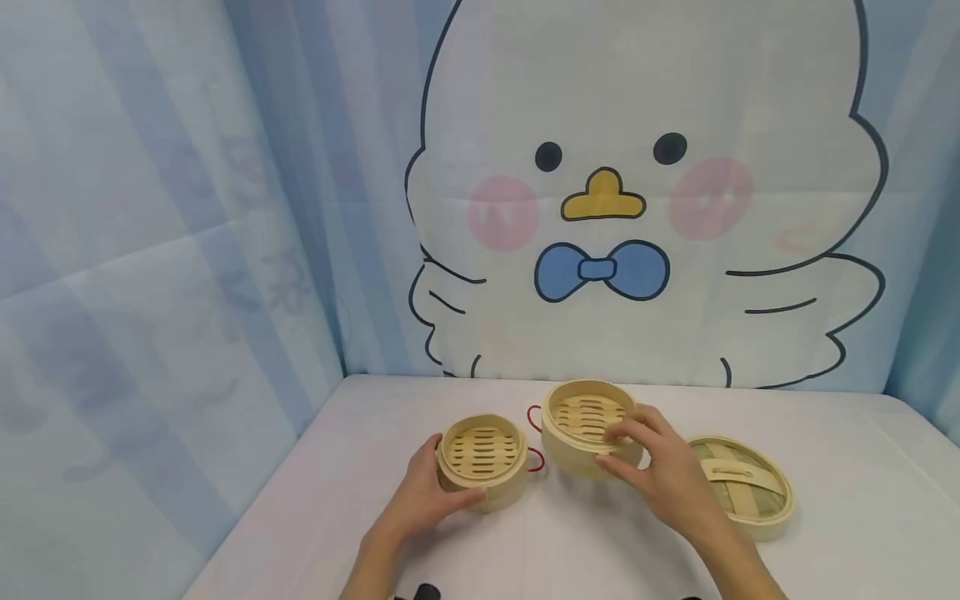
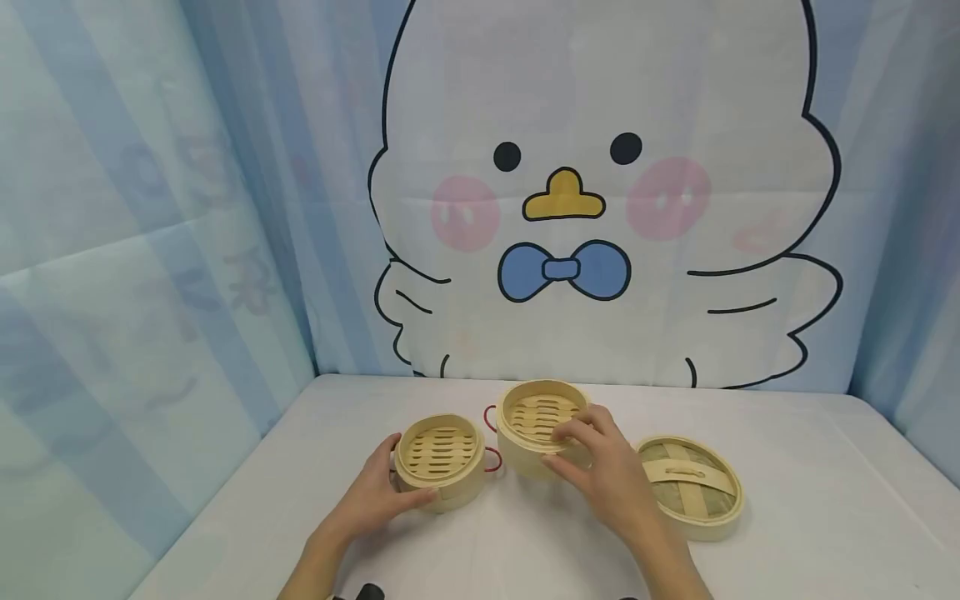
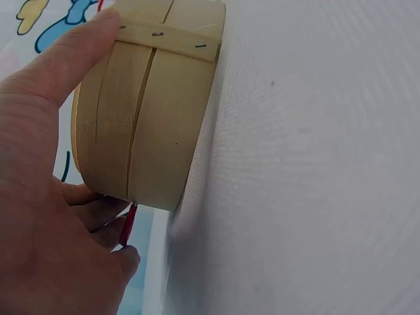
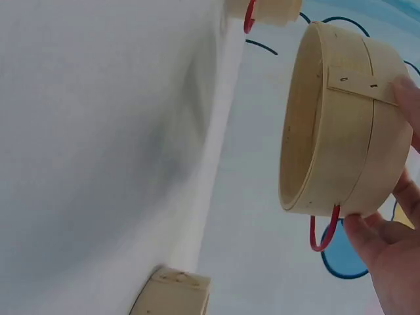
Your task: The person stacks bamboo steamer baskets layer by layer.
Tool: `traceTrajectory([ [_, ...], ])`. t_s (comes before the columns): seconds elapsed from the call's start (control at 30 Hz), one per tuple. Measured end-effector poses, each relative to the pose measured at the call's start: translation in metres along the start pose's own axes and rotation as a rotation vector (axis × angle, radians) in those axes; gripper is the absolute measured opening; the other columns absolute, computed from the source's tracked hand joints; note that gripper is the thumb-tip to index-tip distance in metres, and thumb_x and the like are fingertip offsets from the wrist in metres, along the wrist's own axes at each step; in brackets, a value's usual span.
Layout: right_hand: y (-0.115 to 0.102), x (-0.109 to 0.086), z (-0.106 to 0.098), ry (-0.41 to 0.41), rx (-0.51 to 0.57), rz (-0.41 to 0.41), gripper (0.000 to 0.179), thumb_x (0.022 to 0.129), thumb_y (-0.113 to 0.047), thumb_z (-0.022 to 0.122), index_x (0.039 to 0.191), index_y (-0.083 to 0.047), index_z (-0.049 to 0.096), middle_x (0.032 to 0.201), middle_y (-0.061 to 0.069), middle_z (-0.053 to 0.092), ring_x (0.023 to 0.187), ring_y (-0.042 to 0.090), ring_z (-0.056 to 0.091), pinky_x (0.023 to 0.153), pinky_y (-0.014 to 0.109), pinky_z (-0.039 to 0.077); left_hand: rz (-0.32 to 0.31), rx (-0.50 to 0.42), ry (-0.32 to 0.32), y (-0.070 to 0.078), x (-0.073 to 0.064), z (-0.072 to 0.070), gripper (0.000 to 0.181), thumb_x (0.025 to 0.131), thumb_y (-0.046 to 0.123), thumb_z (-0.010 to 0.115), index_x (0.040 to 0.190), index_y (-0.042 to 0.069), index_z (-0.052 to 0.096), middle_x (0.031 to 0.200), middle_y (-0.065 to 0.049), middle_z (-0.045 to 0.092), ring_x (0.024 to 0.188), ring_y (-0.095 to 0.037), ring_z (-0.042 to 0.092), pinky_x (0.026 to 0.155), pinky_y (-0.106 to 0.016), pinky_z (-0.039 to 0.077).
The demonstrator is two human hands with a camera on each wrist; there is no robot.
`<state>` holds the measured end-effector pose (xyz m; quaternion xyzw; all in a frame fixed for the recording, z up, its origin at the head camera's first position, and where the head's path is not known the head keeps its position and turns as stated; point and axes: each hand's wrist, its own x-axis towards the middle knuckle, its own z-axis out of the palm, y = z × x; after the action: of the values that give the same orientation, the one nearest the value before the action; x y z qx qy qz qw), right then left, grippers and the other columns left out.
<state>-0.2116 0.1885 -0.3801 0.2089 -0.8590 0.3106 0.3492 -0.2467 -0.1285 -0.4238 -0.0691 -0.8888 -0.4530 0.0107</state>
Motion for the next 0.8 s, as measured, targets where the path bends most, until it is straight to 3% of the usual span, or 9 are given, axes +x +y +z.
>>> traceTrajectory([
  [0.17, -0.009, 0.009, 0.009, 0.007, 0.012, 0.019, 0.033, 0.071, -0.009, 0.092, 0.092, -0.019, 0.070, 0.102, -0.007, 0.056, 0.096, 0.014, 0.057, 0.082, 0.018, 0.045, 0.011, -0.001, 0.001, 0.000, 0.001, 0.001, 0.117, 0.072, 0.042, 0.092, 0.153, -0.008, 0.024, 0.152, -0.032, 0.031, 0.142, -0.048, 0.029, 0.114, -0.062, 0.027],
  [0.3, -0.016, 0.013, 0.017, -0.003, 0.053, 0.048, 0.030, 0.072, -0.009, 0.091, 0.092, -0.018, 0.070, 0.103, -0.005, 0.056, 0.105, 0.020, 0.059, 0.088, 0.040, 0.053, 0.013, -0.003, -0.003, 0.000, 0.001, 0.001, 0.116, 0.072, 0.042, 0.091, 0.153, -0.008, 0.024, 0.152, -0.032, 0.031, 0.142, -0.048, 0.029, 0.114, -0.062, 0.027],
  [0.4, -0.021, 0.016, 0.024, -0.015, 0.080, 0.071, 0.029, 0.073, -0.010, 0.091, 0.092, -0.018, 0.070, 0.103, -0.005, 0.055, 0.105, 0.020, 0.059, 0.090, 0.048, 0.053, 0.014, -0.004, -0.004, 0.000, 0.001, 0.000, 0.116, 0.072, 0.042, 0.091, 0.153, -0.008, 0.024, 0.152, -0.031, 0.032, 0.142, -0.047, 0.030, 0.114, -0.062, 0.027],
  [0.63, -0.032, 0.019, 0.040, 0.010, 0.087, 0.071, 0.031, 0.071, -0.010, 0.092, 0.091, -0.017, 0.071, 0.102, -0.005, 0.054, 0.099, 0.016, 0.059, 0.085, 0.045, 0.055, 0.010, 0.004, -0.002, 0.000, 0.001, -0.001, 0.115, 0.072, 0.042, 0.091, 0.152, -0.008, 0.025, 0.152, -0.031, 0.032, 0.142, -0.047, 0.030, 0.114, -0.062, 0.027],
  [0.8, -0.042, 0.024, 0.050, -0.004, 0.107, 0.079, 0.029, 0.073, -0.013, 0.092, 0.093, -0.017, 0.071, 0.104, -0.005, 0.054, 0.102, 0.018, 0.060, 0.089, 0.045, 0.055, 0.012, 0.004, -0.005, -0.001, 0.002, -0.002, 0.115, 0.072, 0.042, 0.091, 0.152, -0.008, 0.026, 0.151, -0.031, 0.033, 0.141, -0.046, 0.031, 0.114, -0.061, 0.027],
])
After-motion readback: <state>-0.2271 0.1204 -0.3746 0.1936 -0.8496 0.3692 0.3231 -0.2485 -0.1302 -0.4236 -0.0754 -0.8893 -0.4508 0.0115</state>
